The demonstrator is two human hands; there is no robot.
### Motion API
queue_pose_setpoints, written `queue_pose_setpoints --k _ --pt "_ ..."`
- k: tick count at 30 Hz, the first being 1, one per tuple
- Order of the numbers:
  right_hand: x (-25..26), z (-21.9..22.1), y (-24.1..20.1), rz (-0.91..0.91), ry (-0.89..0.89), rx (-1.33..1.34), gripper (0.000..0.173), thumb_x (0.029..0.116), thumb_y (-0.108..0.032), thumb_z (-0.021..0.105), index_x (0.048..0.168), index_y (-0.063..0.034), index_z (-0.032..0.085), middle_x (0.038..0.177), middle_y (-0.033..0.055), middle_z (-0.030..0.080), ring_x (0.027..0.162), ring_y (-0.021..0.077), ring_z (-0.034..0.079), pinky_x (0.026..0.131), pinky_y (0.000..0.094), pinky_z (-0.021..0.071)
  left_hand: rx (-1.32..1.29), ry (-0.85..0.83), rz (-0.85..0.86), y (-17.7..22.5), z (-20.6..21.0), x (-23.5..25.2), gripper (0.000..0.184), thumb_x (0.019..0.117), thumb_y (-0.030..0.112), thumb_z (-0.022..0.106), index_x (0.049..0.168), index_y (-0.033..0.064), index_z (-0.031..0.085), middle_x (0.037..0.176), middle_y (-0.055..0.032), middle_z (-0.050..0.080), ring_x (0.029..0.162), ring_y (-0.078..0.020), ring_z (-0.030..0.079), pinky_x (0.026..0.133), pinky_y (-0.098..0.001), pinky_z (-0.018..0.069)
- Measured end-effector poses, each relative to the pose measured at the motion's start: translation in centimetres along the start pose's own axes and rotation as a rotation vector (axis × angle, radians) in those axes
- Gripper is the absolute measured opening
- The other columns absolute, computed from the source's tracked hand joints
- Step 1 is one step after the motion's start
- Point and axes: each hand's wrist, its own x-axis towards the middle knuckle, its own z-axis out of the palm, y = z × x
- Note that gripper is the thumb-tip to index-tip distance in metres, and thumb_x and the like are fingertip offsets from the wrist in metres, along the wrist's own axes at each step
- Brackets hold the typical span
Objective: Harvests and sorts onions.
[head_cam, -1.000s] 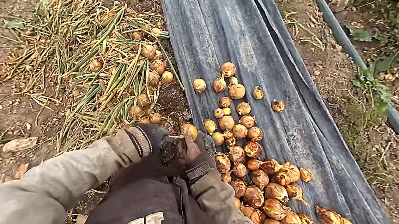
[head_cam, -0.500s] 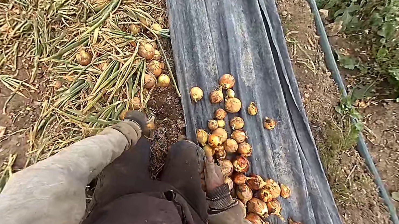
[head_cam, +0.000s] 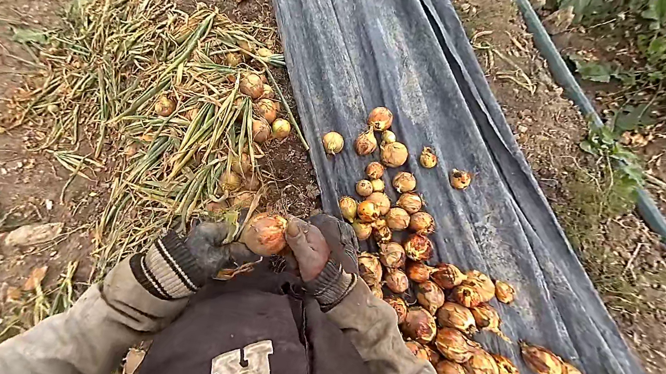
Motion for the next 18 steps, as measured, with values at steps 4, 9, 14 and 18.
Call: queue_pose_setpoints --k 4,9,14,18 --pt "-0.9 0.0 0.8 0.105 0.067 -0.011 0.059 0.1032 -0.057 0.042 0.089 -0.0069 0.068 0.061 -0.0003 0.052 0.052 0.0109 0.049 0.053 0.0353 0.0469 0.323 0.098 0.095 0.7 -0.9 -0.2 0.026 0.0851 0.039 0.081 0.086 0.0138 0.077 0.084 0.0001 0.074 0.081 -0.0114 0.07 0.077 -0.0384 0.0594" --pt "-1.7 -1.0 3.4 0.281 0.214 0.067 0.059 0.1051 -0.053 0.035 0.07 -0.0104 0.056 0.054 -0.0027 0.046 0.044 0.0078 0.044 0.044 0.0275 0.0413 0.567 0.334 -0.1 0.5 0.2 3.6 0.042 0.0967 0.054 0.066 0.098 0.0134 0.078 0.09 -0.0101 0.074 0.086 -0.0286 0.072 0.082 -0.0591 0.0573" --pt "-1.1 -2.9 6.6 0.568 0.032 -0.091 0.062 0.109 -0.052 0.028 0.096 -0.0042 0.064 0.07 0.0012 0.051 0.059 0.0139 0.049 0.061 0.0372 0.0476 0.69 -0.215 -0.004 3.5 1.9 7.4 0.038 0.1022 0.044 0.061 0.117 0.0115 0.073 0.111 -0.0115 0.073 0.105 -0.0271 0.07 0.097 -0.0554 0.0542" --pt "0.3 -4.2 5.4 0.572 0.283 0.168 0.062 0.1121 -0.045 0.021 0.085 -0.0037 0.058 0.061 0.0006 0.052 0.045 0.0094 0.046 0.043 0.0264 0.0431 0.802 -0.556 -0.097 3.7 5.5 11.7 0.041 0.1048 0.048 0.054 0.125 0.0169 0.071 0.113 -0.0132 0.073 0.106 -0.0318 0.07 0.095 -0.0606 0.0529"
